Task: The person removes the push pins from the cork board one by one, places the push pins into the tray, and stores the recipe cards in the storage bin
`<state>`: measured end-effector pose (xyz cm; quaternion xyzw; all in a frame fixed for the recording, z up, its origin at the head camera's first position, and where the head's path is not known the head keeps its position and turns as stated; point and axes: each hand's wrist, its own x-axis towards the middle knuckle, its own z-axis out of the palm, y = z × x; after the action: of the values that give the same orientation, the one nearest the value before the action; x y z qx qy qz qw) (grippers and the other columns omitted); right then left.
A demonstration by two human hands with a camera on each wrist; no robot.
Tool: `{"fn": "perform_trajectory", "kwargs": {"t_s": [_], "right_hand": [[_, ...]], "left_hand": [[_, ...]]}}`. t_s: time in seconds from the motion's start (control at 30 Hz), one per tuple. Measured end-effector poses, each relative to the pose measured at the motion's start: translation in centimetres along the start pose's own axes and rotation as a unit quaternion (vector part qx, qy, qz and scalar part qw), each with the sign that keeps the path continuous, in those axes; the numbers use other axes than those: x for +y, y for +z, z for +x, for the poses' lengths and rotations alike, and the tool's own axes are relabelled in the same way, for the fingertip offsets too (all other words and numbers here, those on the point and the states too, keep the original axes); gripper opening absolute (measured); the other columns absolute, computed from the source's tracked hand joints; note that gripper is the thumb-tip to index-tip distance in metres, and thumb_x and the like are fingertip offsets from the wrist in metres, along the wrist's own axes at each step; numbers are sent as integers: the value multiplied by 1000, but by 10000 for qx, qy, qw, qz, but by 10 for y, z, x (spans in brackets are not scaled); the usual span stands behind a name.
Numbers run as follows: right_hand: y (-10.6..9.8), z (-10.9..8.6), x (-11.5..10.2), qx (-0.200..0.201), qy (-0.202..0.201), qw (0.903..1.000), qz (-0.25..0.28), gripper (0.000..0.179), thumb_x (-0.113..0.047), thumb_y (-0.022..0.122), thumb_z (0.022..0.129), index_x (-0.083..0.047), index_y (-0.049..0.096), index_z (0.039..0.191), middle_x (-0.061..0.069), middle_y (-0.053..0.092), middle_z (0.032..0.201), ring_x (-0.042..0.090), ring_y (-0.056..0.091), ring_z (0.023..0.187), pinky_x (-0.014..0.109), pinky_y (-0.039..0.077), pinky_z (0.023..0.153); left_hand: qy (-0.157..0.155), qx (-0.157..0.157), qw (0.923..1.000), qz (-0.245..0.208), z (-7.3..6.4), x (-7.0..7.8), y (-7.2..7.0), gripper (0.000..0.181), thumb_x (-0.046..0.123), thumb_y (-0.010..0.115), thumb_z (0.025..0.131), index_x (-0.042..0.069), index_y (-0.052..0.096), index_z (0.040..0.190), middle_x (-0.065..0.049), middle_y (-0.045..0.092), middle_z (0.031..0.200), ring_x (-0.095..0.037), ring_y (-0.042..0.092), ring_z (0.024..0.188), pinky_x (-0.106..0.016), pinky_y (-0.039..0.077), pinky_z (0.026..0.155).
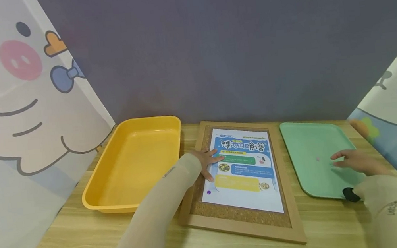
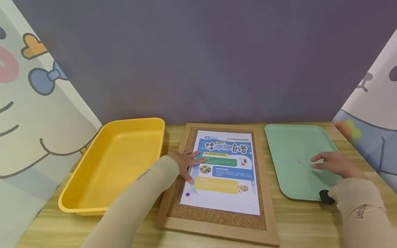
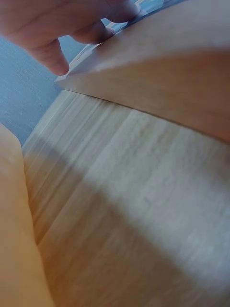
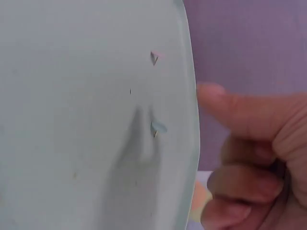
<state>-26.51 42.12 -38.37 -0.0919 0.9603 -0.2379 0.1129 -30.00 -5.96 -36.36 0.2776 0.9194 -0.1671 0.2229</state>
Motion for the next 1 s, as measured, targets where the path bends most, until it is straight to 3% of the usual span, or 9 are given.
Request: {"fn": "perform_trajectory", "kwargs": {"t_s": [0.23,0.33,0.47,0.57,0.73,1.0], "right_hand": [[7,6,-24,-68,-275,9994,213,36,-17,61,94,12,59,115,30,54,110,36,53,96,43,47,74],[10,8,-34,-12,-302,9993,219,35,-18,63,93,10,62,113,23,57,106,27,52,91,40,46,73],[12,9,-44,54,-387,9992,112,32,-20,63,93,7,64,111,23,59,107,22,51,90,38,45,72],[14,10,-50,96,-582,9982,124,29,-18,61,94,7,64,109,21,59,103,20,49,87,37,44,70],[21,15,-61,-46,-690,9966,443,28,-17,60,94,7,63,109,3,50,82,14,41,75,32,40,65],[32,21,-84,-195,-738,9955,568,28,-18,64,92,5,66,107,3,53,79,15,41,71,32,39,63]], "left_hand": [[-164,-128,9996,196,2,0,2,94,73,52,80,44,-1,152,12,-8,160,-15,2,146,-26,47,87],[-166,-119,9996,185,2,0,2,94,73,52,80,45,-1,152,12,-8,160,-14,2,146,-25,47,83],[-119,-14,9999,66,-1,1,2,94,71,55,79,44,2,152,12,-6,160,-15,3,146,-26,48,82],[-118,49,9999,98,-3,1,1,94,72,55,79,44,3,152,11,-5,160,-16,5,146,-31,46,91],[-167,88,9996,211,-2,3,0,94,72,55,79,44,4,152,11,-3,160,-17,5,146,-41,32,108],[-68,46,9998,205,-3,3,-1,94,72,54,80,41,4,153,8,-3,161,-20,5,146,-46,28,110]]}}
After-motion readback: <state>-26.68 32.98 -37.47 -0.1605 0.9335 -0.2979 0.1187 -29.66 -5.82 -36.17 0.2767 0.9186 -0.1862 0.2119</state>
